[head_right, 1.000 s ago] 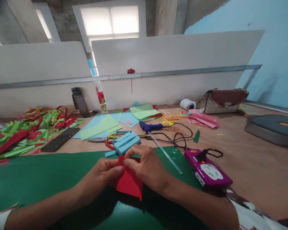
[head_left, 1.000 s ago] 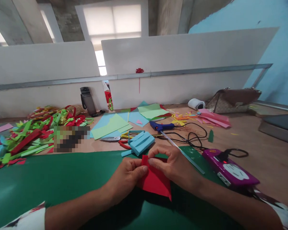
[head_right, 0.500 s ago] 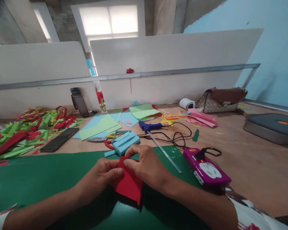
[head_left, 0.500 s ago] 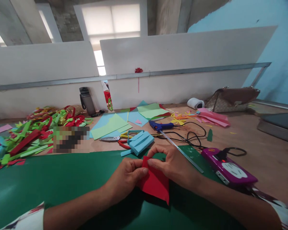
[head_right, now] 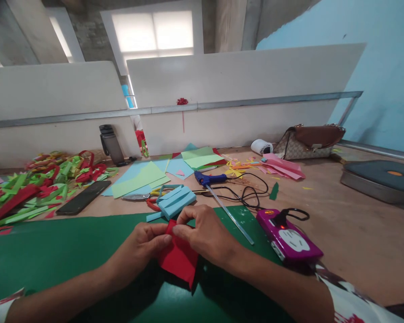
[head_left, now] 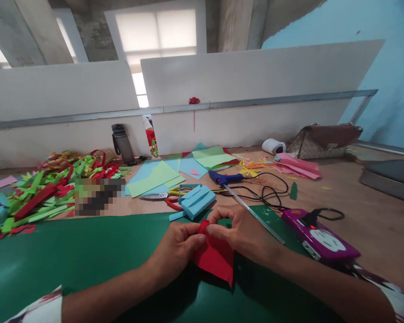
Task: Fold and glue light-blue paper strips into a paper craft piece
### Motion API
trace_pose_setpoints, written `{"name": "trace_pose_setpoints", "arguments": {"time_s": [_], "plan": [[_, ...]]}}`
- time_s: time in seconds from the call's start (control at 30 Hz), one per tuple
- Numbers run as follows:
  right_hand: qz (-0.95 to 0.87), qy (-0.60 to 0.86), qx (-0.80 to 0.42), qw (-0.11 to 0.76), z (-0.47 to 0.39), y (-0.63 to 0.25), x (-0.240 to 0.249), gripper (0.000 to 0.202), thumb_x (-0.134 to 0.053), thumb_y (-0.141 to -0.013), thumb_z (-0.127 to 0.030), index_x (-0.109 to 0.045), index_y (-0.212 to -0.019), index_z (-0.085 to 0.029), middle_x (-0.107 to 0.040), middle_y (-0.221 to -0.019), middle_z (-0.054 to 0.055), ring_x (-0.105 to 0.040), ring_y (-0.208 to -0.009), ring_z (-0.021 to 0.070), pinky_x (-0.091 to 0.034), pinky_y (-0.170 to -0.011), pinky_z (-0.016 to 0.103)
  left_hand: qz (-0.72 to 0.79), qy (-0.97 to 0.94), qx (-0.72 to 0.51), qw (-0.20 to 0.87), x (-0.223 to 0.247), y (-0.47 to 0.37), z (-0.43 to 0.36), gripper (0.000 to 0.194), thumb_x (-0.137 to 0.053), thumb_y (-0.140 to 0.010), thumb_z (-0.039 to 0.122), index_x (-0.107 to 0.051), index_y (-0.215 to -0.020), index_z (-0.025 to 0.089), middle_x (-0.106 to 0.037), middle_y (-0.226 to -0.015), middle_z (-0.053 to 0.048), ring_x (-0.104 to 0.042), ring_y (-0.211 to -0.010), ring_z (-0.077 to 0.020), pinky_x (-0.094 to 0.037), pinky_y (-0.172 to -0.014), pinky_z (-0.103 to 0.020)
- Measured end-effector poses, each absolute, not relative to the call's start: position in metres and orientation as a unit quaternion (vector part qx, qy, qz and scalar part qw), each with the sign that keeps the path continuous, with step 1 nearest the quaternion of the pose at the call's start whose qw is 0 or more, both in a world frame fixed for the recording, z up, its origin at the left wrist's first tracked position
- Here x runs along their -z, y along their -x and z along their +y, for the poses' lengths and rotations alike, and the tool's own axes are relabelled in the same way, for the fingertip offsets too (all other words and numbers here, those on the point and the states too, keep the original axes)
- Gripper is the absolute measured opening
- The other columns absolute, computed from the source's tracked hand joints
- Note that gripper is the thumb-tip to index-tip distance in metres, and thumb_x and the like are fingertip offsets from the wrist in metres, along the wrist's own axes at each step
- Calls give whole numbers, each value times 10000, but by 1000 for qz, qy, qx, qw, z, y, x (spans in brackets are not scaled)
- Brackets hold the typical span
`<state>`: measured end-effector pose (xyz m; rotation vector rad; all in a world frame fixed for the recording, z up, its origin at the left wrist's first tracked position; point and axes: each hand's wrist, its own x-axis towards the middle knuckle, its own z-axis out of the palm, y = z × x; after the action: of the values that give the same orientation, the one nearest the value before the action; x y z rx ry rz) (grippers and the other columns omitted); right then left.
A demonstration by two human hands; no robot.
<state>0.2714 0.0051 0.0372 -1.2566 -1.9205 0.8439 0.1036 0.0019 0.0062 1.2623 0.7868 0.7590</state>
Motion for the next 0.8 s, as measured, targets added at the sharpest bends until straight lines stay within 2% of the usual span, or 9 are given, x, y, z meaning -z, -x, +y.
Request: {"name": "trace_pose_setpoints", "arguments": {"time_s": [0.27,0.67,0.8], "plan": [[-726,492,-304,373,4,-269,-34,143,-537,-717,-193,-577,-583,-168,-576,-589,-27,-495,-574,110,-356,-531,223,351,-557,-344,669,-4,-107,0,307,-572,-786,380,-671,-848,95,-597,-638,-28,-500,-588,-122,-369,-566,-211],[-736,488,-281,377,5,-269,-29,166,-519,-749,-197,-564,-592,-169,-585,-595,-20,-510,-579,110,-363,-535,225,352,-563,-336,668,-10,-107,-4,327,-530,-813,404,-616,-756,94,-539,-631,-24,-411,-551,-94,-304,-530,-198],[-742,486,-269,375,4,-268,-28,174,-506,-751,-171,-532,-579,-168,-585,-603,-22,-513,-586,104,-364,-545,218,360,-606,-323,631,-8,-107,-2,350,-495,-828,418,-588,-733,95,-479,-608,1,-372,-548,-88,-281,-514,-199]]}}
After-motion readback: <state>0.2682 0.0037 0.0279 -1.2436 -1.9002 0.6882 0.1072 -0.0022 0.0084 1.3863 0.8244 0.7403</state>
